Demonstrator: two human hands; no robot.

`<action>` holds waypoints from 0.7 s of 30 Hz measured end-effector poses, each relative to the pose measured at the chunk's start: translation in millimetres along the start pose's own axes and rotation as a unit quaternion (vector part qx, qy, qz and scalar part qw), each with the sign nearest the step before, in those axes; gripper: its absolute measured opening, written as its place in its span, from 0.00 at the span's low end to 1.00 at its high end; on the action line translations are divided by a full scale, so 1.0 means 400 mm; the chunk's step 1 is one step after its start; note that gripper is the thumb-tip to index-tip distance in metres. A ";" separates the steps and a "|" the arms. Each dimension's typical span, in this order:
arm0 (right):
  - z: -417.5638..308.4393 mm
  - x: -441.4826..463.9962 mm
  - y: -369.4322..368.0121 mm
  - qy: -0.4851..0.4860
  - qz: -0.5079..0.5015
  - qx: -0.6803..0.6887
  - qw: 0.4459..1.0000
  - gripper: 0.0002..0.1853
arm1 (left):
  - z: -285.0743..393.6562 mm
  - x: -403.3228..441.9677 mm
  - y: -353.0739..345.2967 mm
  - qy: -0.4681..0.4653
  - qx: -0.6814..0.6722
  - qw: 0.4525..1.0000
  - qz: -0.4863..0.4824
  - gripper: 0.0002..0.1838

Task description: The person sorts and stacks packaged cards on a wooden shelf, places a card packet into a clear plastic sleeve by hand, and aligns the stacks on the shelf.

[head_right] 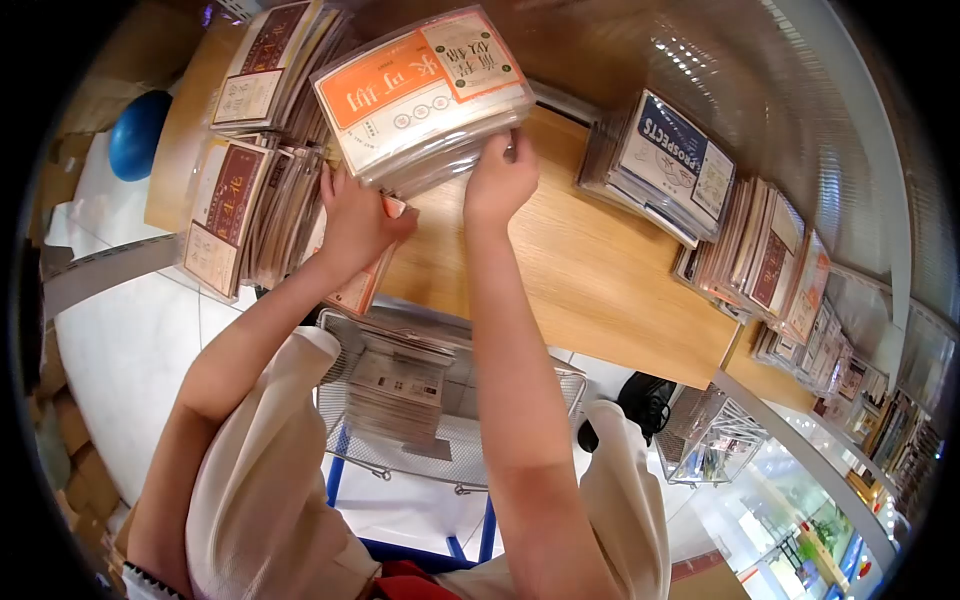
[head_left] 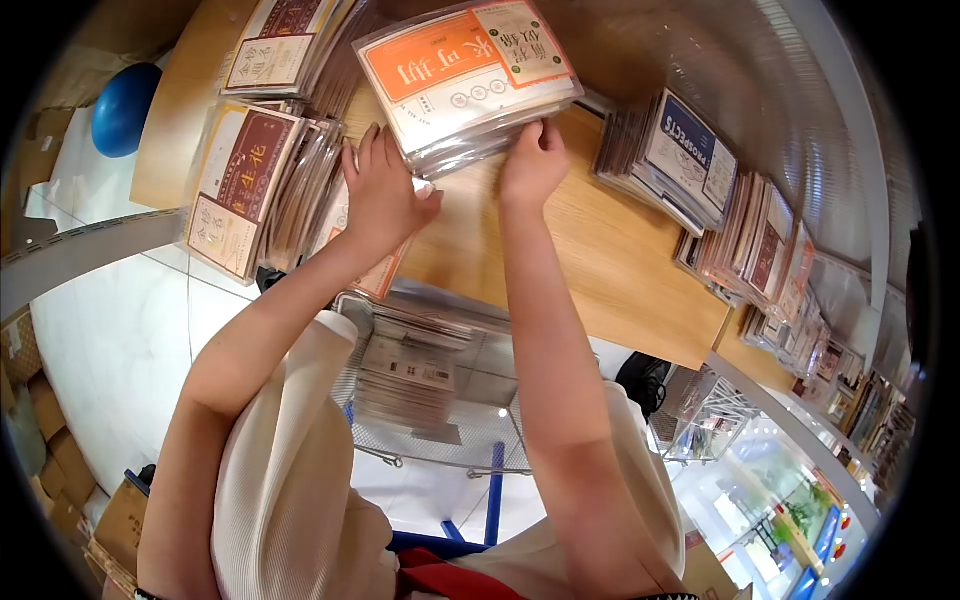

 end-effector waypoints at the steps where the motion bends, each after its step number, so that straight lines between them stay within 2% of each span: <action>1: 0.002 -0.006 0.006 -0.015 0.008 -0.002 1.000 0.19 | 0.002 0.003 -0.005 0.003 0.003 1.000 -0.005 0.46; 5: -0.006 -0.026 0.046 -0.071 0.054 0.025 0.996 0.20 | 0.020 0.021 -0.010 -0.021 -0.004 1.000 -0.008 0.40; 10: -0.011 -0.045 0.077 -0.068 0.101 0.119 0.985 0.17 | 0.039 0.093 -0.016 -0.054 -0.045 0.997 -0.006 0.25; 11: -0.011 -0.047 0.079 -0.065 0.111 0.142 0.981 0.18 | 0.043 0.110 -0.013 -0.052 -0.060 0.997 -0.010 0.25; 13: -0.034 -0.042 0.082 -0.061 0.102 0.126 0.985 0.16 | 0.050 0.143 -0.011 -0.047 -0.089 0.995 -0.018 0.24; 14: -0.040 -0.042 0.082 -0.060 0.097 0.118 0.986 0.15 | 0.055 0.160 -0.014 -0.062 -0.113 0.992 0.014 0.20; 17: -0.027 -0.025 0.063 -0.038 0.093 0.124 0.987 0.12 | 0.055 0.202 -0.034 0.007 -0.139 0.990 -0.029 0.17; 21: -0.010 -0.020 0.061 -0.045 0.086 0.142 0.985 0.12 | 0.056 0.201 -0.022 0.019 -0.159 0.987 -0.024 0.15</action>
Point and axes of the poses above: each hand's wrist, its own x-axis towards the middle knuckle, its own y-axis out of the back of the hand, z = x × y, the point moved 3 cm from there along x, towards the middle knuckle, and after that the axes turned 12 degrees about y, right-handed, at the moved point
